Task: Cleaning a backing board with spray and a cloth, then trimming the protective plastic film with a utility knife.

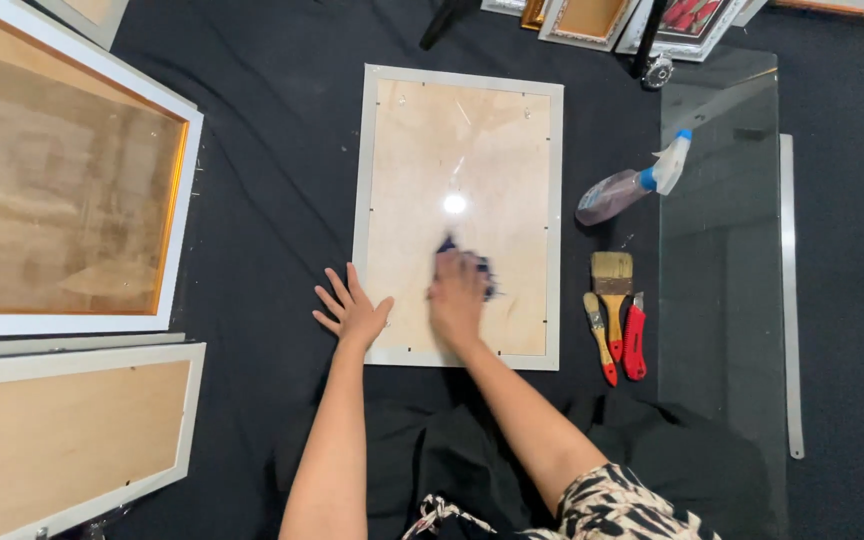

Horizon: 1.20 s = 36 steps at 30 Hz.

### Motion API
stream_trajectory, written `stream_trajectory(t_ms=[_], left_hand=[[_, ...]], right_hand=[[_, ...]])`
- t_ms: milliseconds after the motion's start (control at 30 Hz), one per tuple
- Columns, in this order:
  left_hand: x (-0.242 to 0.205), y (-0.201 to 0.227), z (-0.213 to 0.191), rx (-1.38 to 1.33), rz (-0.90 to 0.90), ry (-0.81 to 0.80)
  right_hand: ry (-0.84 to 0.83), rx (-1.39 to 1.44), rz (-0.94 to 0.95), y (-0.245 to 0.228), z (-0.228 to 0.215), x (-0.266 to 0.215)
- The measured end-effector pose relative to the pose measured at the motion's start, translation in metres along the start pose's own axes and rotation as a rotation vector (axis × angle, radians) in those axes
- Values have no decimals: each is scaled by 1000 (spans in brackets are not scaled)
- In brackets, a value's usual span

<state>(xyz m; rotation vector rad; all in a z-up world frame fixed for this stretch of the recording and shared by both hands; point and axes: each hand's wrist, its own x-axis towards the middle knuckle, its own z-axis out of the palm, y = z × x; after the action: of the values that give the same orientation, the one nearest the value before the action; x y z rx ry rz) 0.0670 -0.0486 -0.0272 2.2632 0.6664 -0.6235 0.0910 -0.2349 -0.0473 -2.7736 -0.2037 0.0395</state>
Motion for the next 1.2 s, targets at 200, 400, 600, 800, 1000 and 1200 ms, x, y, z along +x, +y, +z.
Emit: stream_trajectory(t_ms=[200,400,600,800,1000,1200], left_hand=[[15,-15,6,-60,-38,-30],[-14,18,-27,22,-31,-121],[1,7,-10,102,-34,-110],[0,3,-11,98,-21,-127],[5,0,-3,120,-16,-104],[8,1,0,145,-30,-134]], right_hand=[[79,-247,-444,-18,46,69],[228,-247,150,140,-34,65],[308,-192,153,14,31,85],[168,-294,-474,-35,66,103],[238,-210,153,142,-4,148],[456,-344,210,30,67,173]])
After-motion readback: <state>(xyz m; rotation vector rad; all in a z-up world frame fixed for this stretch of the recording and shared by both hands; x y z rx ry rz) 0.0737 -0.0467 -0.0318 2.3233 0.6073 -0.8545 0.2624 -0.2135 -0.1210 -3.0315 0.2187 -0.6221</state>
